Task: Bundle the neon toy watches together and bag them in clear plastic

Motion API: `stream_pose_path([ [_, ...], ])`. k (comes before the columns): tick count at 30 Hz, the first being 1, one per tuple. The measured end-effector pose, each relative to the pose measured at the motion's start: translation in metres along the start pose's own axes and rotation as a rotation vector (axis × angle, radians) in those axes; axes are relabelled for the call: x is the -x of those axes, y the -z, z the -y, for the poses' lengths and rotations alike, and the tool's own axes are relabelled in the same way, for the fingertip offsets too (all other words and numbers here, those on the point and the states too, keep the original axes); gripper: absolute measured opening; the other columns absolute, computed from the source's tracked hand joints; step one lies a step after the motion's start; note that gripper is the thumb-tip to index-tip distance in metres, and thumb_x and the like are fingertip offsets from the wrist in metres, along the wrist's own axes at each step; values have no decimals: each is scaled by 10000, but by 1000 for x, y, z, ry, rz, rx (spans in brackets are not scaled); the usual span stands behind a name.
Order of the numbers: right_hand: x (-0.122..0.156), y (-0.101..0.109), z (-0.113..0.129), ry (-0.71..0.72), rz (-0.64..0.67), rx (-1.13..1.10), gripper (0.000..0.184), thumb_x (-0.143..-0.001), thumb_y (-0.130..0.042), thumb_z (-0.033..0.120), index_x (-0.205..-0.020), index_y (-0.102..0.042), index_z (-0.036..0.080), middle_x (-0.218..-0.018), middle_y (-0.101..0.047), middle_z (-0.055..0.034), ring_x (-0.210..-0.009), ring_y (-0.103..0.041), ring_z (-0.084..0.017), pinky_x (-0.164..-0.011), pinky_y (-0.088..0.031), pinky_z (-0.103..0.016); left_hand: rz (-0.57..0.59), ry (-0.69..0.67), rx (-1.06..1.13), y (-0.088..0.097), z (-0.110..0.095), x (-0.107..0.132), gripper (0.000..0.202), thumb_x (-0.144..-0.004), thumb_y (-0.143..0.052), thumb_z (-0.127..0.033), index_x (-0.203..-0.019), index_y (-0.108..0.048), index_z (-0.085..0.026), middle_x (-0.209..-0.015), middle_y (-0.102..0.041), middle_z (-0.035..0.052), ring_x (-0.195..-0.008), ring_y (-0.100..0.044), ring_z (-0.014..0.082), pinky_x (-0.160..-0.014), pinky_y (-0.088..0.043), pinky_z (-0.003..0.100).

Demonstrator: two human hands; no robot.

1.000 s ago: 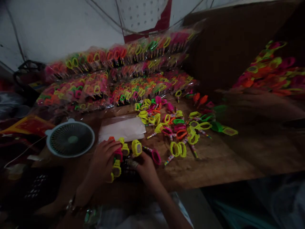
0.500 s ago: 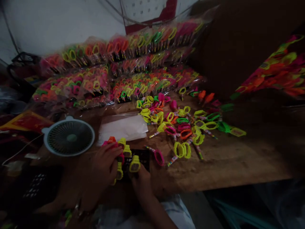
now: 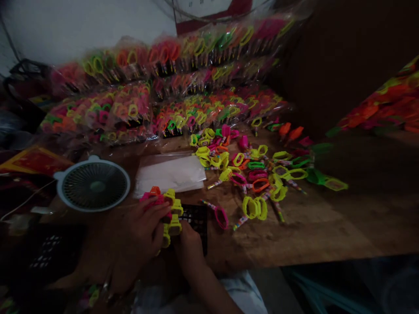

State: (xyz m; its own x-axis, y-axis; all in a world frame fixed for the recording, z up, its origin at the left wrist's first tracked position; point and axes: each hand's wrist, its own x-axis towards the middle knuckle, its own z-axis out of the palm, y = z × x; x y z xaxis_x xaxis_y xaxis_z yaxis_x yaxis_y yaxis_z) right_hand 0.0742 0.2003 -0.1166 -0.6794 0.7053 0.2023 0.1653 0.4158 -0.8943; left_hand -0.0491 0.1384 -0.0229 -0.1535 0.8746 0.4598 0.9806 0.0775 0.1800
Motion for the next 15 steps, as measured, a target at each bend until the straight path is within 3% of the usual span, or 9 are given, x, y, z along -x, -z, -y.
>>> stream_pose_path([
  [5,-10,5,6,-41,97,1,226,-780,-442,84,-840,-644,163,-815,-685,-81,-738,-648,-191,-664,-496,-266,-54,36,19,3,-8,-5,382,-792,-443,-72,-1129,-595,-169,-1123,-662,61,-1137,-523,240,-974,-432,450],
  [9,-27,48,13,-16,241,-67,242,-786,-489,98,-942,-654,183,-894,-692,-55,-812,-647,-177,-715,-506,-261,-58,47,12,4,-7,-5,373,-828,-440,-86,-1170,-567,-163,-1169,-636,76,-1164,-508,233,-993,-430,441],
  [12,-45,83,13,-86,137,291,367,-797,-485,79,-1118,-612,205,-1081,-653,-83,-969,-622,-209,-798,-500,-307,-136,82,-11,0,-3,-2,350,-840,-441,-85,-1157,-564,-171,-1163,-631,75,-1157,-513,222,-996,-432,434],
  [15,-61,98,14,-255,141,830,379,-819,-451,54,-1142,-616,164,-1110,-619,-156,-992,-614,-265,-715,-501,-322,-253,94,-101,-5,-3,-2,325,-821,-469,-72,-1114,-581,-154,-1109,-653,81,-1127,-525,237,-974,-434,447],
])
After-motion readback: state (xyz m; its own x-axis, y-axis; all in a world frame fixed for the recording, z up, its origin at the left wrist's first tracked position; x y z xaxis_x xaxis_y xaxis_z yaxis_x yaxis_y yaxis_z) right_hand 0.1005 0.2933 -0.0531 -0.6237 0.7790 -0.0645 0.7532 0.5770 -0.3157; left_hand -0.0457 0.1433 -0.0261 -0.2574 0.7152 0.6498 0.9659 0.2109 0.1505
